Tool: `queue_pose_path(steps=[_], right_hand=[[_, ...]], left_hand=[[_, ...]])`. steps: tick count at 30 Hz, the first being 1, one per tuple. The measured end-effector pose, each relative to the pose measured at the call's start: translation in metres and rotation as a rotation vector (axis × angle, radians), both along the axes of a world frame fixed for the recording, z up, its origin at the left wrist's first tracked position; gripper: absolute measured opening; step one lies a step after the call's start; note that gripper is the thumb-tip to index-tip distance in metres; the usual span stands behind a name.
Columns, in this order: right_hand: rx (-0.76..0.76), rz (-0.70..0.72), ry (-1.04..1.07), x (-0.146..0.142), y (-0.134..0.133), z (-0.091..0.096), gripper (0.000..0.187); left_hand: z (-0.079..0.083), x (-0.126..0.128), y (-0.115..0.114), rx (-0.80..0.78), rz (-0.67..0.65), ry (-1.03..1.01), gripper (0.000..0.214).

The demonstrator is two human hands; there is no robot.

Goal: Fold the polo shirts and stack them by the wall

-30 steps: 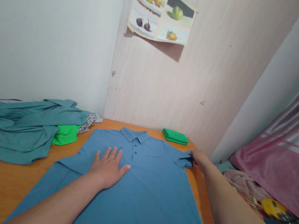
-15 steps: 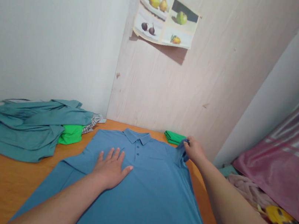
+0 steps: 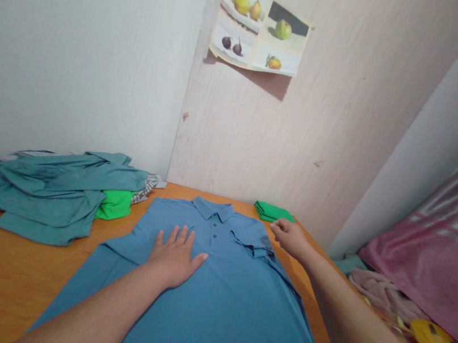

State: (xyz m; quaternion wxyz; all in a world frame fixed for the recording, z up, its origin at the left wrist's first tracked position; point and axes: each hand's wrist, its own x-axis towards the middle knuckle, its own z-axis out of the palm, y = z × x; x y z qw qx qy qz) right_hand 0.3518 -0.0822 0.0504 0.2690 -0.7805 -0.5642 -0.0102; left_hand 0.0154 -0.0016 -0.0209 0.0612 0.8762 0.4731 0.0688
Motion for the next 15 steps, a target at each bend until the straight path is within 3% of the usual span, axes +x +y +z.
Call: queue_pose_path(steps=[11, 15], right_hand=[[-0.305, 0.030, -0.113, -0.012, -0.048, -0.027, 0.013], [-0.327, -0.003, -0.133, -0.013, -0.054, -0.030, 0.012]], left_hand=[[0.002, 0.000, -0.001, -0.006, -0.002, -0.003, 0.094], [0.001, 0.000, 0.000, 0.005, 0.002, -0.011, 0.094]])
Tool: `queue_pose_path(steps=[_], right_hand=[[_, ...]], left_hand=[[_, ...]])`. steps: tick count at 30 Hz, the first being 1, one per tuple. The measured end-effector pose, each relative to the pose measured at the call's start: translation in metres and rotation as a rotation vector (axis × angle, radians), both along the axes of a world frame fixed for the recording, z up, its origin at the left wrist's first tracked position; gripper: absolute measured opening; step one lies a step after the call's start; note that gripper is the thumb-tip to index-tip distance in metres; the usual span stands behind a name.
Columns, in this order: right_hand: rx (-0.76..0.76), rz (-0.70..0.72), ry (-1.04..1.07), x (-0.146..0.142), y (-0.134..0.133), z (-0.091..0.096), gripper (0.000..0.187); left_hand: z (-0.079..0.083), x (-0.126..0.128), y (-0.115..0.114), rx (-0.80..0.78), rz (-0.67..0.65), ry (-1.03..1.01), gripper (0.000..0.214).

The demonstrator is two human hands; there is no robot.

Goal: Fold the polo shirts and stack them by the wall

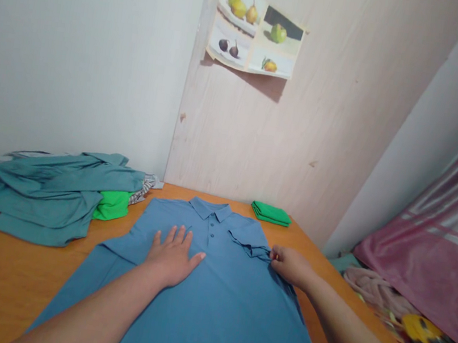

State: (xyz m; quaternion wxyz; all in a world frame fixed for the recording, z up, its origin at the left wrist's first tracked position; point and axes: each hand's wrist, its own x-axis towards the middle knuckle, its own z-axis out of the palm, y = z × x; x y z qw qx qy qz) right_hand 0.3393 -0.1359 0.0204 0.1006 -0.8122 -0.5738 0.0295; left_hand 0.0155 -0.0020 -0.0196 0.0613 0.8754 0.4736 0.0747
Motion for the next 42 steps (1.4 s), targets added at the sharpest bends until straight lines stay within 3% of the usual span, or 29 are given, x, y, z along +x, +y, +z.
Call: queue_pose_path(steps=[7, 12, 20, 23, 26, 28, 35, 42], right_hand=[[-0.026, 0.089, 0.061, 0.000, -0.003, -0.003, 0.006], [0.107, 0.039, 0.021, -0.001, 0.010, 0.003, 0.020], [0.142, 0.110, -0.025, -0.037, 0.029, -0.003, 0.026], [0.125, 0.043, -0.026, -0.044, 0.033, -0.010, 0.030], [0.147, -0.038, 0.024, -0.040, 0.037, -0.012, 0.017], [0.172, -0.053, 0.070, -0.033, 0.040, -0.009, 0.011], [0.302, -0.088, 0.317, -0.008, 0.043, 0.016, 0.023], [0.283, -0.021, 0.453, -0.014, 0.032, 0.022, 0.028]], left_hand=[[0.006, 0.000, -0.004, -0.003, 0.001, 0.002, 0.092], [0.004, 0.000, -0.003, -0.014, -0.003, 0.005, 0.093], [-0.001, 0.000, 0.000, -0.006, -0.005, 0.002, 0.095], [0.000, 0.000, -0.001, -0.009, -0.007, 0.000, 0.095], [0.000, 0.000, -0.001, -0.011, -0.002, 0.000, 0.095], [0.000, 0.000, -0.001, -0.010, -0.005, -0.003, 0.095], [0.001, 0.001, 0.000, -0.007, -0.004, 0.001, 0.094], [-0.001, 0.001, 0.001, -0.010, -0.012, -0.003, 0.095]])
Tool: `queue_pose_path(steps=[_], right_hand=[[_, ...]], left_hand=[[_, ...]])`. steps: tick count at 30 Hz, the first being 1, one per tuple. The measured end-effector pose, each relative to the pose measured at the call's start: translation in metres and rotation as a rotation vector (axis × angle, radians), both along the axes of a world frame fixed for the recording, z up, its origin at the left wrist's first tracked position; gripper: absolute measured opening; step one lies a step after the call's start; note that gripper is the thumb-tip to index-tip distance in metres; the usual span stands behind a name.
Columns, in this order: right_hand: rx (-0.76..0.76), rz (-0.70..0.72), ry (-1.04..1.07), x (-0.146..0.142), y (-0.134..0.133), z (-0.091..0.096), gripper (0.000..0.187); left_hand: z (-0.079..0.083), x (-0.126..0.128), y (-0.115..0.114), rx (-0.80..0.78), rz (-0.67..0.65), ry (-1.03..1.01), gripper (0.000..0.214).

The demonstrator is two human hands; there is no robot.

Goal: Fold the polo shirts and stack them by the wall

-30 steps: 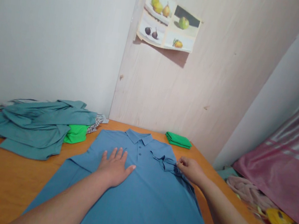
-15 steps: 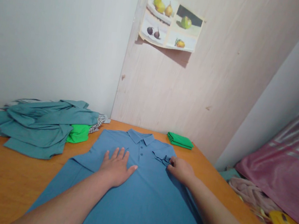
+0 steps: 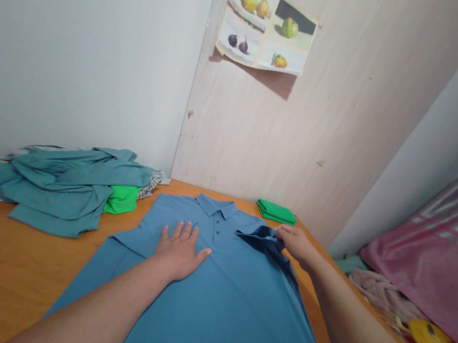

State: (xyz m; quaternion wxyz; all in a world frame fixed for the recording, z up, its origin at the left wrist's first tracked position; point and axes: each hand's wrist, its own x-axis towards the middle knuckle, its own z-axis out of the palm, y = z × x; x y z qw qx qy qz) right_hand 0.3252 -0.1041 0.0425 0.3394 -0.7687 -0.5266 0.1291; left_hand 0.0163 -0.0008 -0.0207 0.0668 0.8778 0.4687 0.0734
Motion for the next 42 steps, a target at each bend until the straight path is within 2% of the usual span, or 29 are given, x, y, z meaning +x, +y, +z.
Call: queue_pose_path(steps=[5, 11, 14, 19, 22, 27, 34, 38, 42], right_hand=[[-0.146, 0.041, -0.067, -0.005, -0.004, -0.008, 0.041], [-0.128, 0.014, -0.211, -0.012, 0.026, -0.005, 0.030], [-0.126, 0.010, -0.326, -0.028, 0.045, -0.008, 0.024], [-0.184, -0.048, -0.466, -0.064, 0.068, -0.025, 0.040], [-0.227, -0.097, -0.514, -0.076, 0.075, -0.036, 0.038], [-0.251, -0.163, -0.537, -0.071, 0.081, -0.036, 0.028], [-0.252, -0.183, -0.493, -0.057, 0.089, -0.021, 0.039], [-0.270, -0.131, -0.485, -0.065, 0.090, -0.028, 0.039], [-0.240, -0.133, -0.462, -0.069, 0.091, -0.037, 0.024]], left_hand=[[0.000, 0.000, -0.001, -0.002, 0.005, 0.008, 0.096], [0.003, 0.000, -0.002, -0.013, 0.005, 0.014, 0.095], [0.001, 0.000, -0.001, -0.001, 0.008, 0.012, 0.095], [-0.003, 0.001, 0.001, 0.023, 0.012, 0.003, 0.094], [-0.003, 0.001, 0.001, 0.025, 0.010, 0.012, 0.094], [-0.003, 0.000, 0.000, 0.026, 0.011, 0.011, 0.094], [-0.003, 0.001, -0.001, 0.021, 0.017, 0.006, 0.094], [-0.001, 0.001, -0.002, 0.015, 0.018, 0.001, 0.092], [0.001, 0.000, -0.004, 0.007, 0.014, -0.002, 0.092]])
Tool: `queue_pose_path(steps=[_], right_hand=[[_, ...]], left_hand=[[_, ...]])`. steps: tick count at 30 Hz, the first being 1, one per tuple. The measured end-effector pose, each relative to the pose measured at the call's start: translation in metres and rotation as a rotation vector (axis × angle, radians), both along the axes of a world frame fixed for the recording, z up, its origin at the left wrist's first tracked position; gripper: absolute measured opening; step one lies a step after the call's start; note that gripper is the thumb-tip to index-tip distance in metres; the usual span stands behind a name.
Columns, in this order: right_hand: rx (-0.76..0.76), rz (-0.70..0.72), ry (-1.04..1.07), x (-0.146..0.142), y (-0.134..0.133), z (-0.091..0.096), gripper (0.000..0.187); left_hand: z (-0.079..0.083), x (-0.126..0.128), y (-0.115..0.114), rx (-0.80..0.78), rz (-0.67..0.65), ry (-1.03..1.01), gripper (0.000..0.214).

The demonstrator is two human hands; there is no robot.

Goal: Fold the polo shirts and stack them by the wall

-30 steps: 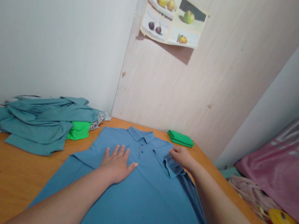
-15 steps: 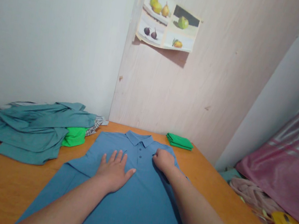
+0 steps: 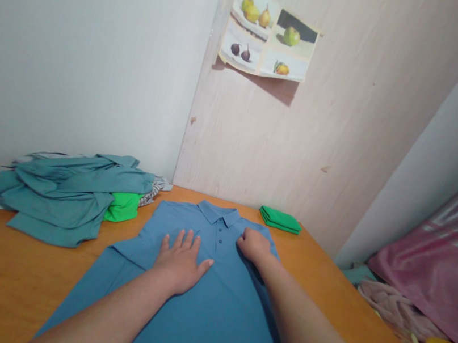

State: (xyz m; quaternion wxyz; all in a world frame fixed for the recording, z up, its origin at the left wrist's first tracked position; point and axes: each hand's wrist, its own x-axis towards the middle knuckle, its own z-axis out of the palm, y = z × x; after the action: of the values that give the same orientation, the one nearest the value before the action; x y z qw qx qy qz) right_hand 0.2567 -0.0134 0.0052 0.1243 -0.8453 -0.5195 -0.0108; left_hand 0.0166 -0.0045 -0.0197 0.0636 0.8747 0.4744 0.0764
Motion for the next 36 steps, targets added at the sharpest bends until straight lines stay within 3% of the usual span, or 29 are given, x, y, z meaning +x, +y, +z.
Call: queue_pose_path(steps=[4, 8, 14, 18, 29, 36], right_hand=[[0.098, -0.018, 0.074, 0.012, 0.001, 0.003, 0.016], [0.253, -0.038, 0.193, 0.025, 0.004, 0.016, 0.023], [0.381, 0.073, 0.477, 0.022, 0.009, 0.032, 0.025], [0.459, 0.052, 0.555, 0.030, 0.001, 0.037, 0.025], [0.389, -0.003, 0.452, 0.078, -0.066, 0.019, 0.020], [0.258, 0.020, 0.305, 0.086, -0.122, -0.002, 0.027]], left_hand=[[0.001, 0.000, -0.001, 0.002, 0.005, -0.008, 0.092], [0.001, 0.001, -0.002, -0.003, 0.005, -0.011, 0.090], [0.001, 0.001, -0.001, -0.017, 0.005, -0.003, 0.091], [0.000, 0.001, 0.000, -0.015, -0.003, -0.001, 0.092], [0.001, 0.001, 0.001, -0.021, -0.004, -0.011, 0.092], [0.004, 0.001, 0.003, -0.007, -0.003, 0.021, 0.094]])
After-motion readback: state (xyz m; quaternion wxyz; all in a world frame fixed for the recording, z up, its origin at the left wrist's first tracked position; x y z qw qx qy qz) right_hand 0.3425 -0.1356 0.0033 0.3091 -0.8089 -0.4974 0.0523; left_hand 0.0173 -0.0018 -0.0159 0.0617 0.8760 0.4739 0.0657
